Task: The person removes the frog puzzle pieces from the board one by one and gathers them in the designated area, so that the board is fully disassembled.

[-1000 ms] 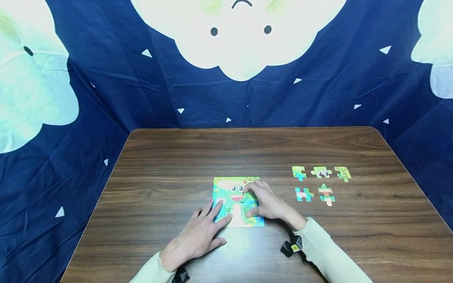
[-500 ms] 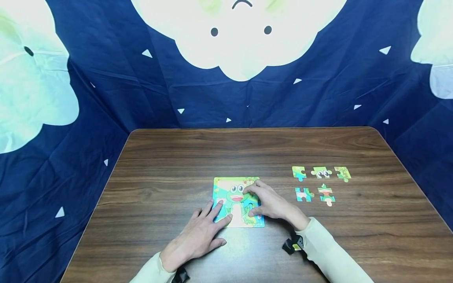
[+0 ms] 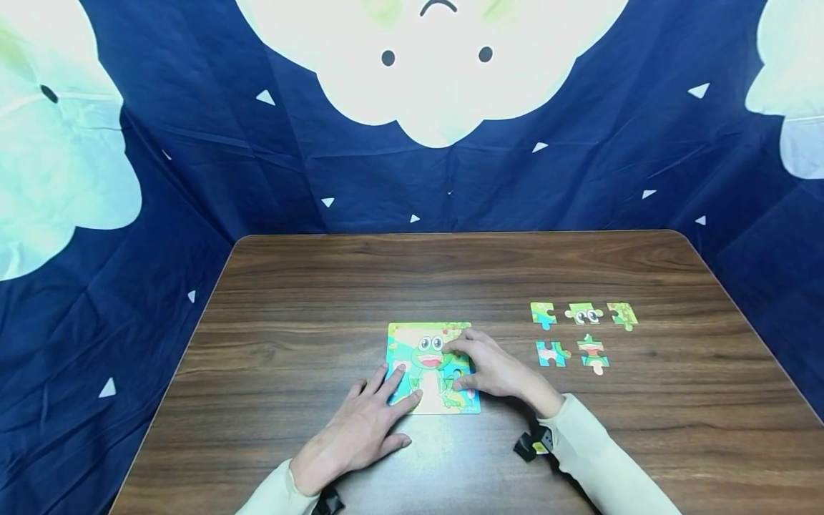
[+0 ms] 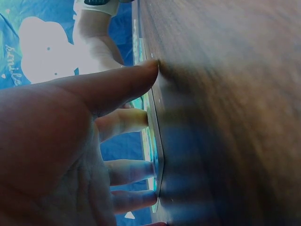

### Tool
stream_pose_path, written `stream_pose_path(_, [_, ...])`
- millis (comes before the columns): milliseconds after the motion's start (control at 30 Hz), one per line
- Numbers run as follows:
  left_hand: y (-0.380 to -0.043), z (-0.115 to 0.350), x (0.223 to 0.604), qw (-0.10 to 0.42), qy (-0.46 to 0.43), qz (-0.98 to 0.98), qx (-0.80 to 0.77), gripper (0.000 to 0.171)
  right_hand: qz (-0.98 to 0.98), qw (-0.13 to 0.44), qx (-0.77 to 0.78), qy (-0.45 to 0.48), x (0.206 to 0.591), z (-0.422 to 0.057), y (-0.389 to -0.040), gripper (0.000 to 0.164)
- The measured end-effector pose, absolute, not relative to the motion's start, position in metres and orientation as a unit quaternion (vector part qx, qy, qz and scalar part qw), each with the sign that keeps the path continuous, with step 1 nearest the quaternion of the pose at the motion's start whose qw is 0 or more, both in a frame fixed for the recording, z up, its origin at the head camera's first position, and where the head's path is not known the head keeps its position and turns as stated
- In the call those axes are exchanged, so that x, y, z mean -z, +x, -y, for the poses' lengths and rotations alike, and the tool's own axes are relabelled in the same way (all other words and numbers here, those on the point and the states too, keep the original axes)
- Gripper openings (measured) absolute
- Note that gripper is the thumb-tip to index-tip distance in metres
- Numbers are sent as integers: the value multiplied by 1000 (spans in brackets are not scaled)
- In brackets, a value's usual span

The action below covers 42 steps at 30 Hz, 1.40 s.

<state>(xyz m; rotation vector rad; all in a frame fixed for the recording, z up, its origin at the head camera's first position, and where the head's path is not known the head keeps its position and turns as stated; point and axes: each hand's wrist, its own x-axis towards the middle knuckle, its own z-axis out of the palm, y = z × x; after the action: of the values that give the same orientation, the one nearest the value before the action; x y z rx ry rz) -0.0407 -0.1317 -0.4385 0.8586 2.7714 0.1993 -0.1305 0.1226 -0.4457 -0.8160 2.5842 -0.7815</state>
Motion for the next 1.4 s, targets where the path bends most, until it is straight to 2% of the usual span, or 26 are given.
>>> stream_pose_path(567, [-40, 132, 438, 119, 289, -947, -76, 59, -893, 113, 315, -302, 436, -143, -134, 52])
stream_pose_path(1400, [-40, 132, 439, 104, 295, -947, -72, 59, -901, 59, 332, -274, 430, -222, -139, 50])
